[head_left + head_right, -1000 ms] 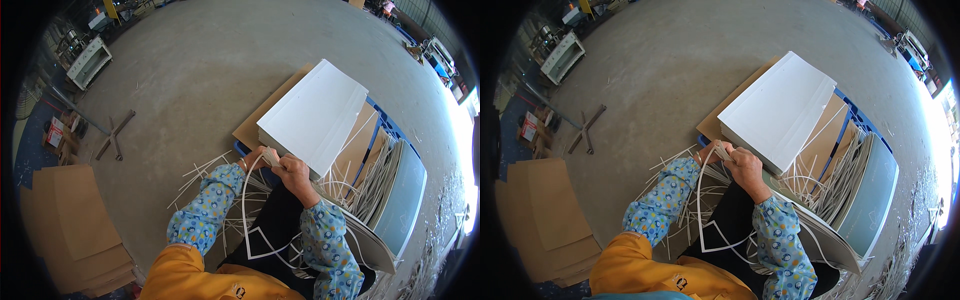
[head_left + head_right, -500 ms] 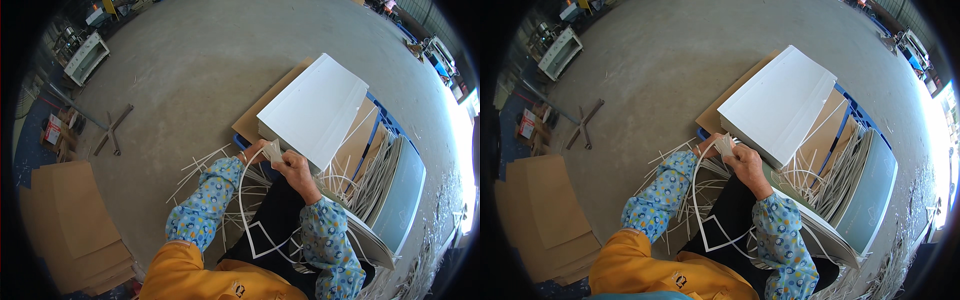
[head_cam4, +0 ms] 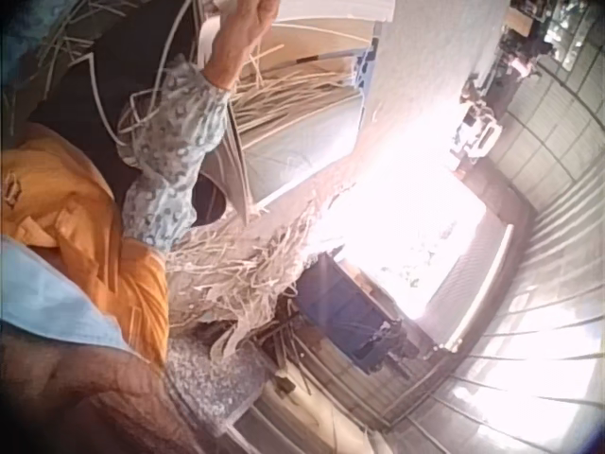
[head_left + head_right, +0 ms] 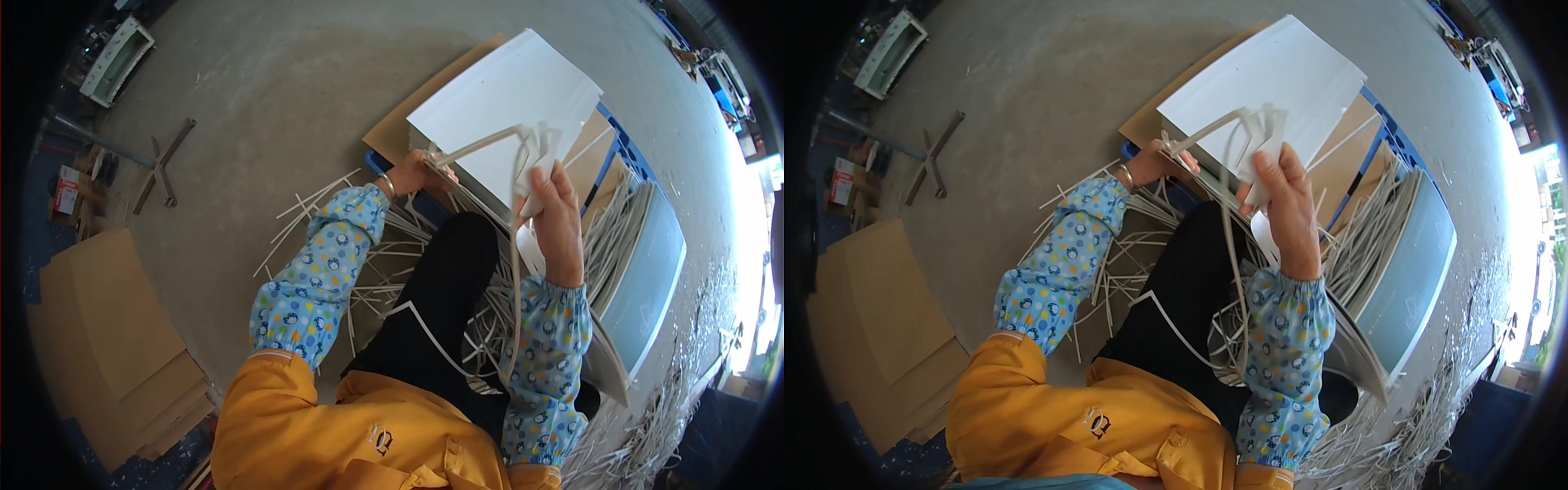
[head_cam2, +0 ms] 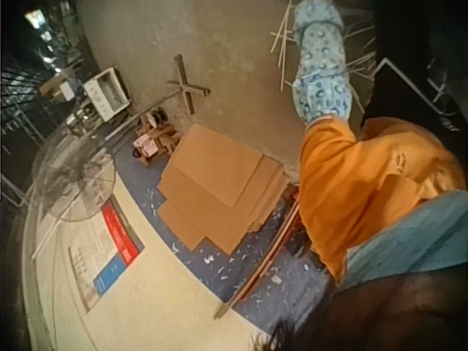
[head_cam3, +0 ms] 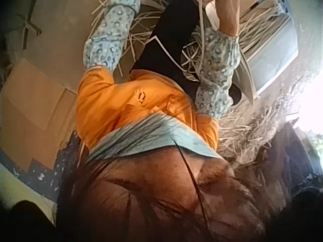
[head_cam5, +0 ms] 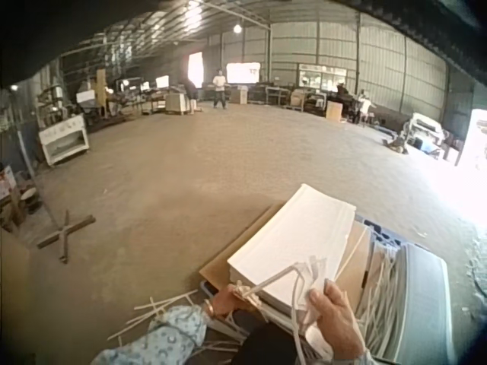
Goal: Organizing and stacking cardboard scraps and paper cutouts in a production facility.
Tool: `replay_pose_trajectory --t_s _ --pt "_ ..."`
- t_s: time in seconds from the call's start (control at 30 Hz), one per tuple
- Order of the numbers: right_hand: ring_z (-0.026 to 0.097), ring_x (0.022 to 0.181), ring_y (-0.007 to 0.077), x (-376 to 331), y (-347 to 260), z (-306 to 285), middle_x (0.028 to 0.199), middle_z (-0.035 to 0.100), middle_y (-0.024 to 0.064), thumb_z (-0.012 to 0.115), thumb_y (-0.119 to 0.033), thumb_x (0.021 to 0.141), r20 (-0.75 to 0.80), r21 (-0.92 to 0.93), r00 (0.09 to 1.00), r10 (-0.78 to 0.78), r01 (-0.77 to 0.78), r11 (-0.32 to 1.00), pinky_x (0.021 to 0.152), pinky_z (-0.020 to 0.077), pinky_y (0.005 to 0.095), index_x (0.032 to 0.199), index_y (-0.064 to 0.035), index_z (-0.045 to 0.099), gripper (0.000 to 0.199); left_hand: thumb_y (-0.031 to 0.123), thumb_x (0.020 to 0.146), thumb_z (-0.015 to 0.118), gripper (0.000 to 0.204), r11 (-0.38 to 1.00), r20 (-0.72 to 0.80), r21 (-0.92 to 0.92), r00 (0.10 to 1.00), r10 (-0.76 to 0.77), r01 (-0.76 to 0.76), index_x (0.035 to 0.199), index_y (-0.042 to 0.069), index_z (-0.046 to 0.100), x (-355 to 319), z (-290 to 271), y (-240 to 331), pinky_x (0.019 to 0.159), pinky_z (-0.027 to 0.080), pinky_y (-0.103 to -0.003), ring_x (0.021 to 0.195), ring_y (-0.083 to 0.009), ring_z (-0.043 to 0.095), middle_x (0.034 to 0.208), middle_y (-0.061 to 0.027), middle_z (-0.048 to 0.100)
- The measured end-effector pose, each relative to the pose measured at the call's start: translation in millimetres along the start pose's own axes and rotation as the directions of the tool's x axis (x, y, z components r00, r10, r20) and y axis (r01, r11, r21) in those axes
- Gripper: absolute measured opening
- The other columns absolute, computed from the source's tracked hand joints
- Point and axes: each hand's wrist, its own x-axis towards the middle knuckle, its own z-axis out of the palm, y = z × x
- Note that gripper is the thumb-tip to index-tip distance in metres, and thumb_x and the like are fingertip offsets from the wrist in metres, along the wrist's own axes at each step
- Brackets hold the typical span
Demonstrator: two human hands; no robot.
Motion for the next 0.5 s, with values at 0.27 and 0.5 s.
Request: replay_pose_trajectory --t_s 0.27,0.5 --pt "0.039 0.041 0.0056 8.6 4.2 -4.3 0.059 0.05 0.0014 0.054 -0.031 0.087 -0.258 0.112 0.966 0.007 0.023 0.993 0.04 0.0323 0.0168 0.085 -0.0104 0.049 0.021 0.008 0.065 0.07 0.052 0.884 -0.552 0.449 0.738 0.388 -0.129 0.113 0.001 0.05 -29.8 26.8 59.1 0.09 0.038 -0.032 0.107 -0.0184 0.048 0.118 -0.0085 0.05" --pt "0.041 0.044 0.0073 5.9 13.8 1.4 0.06 0.05 0.0014 0.055 -0.032 0.086 -0.246 0.312 0.969 -0.003 0.082 0.947 0.039 0.0319 0.0169 0.087 -0.0105 0.049 0.022 0.01 0.059 0.07 0.047 0.476 -0.019 0.853 0.898 0.44 -0.215 0.101 0.004 0.05 -26.2 104.6 120.1 0.086 0.039 -0.037 0.102 -0.0237 0.047 0.111 -0.0119 0.047"
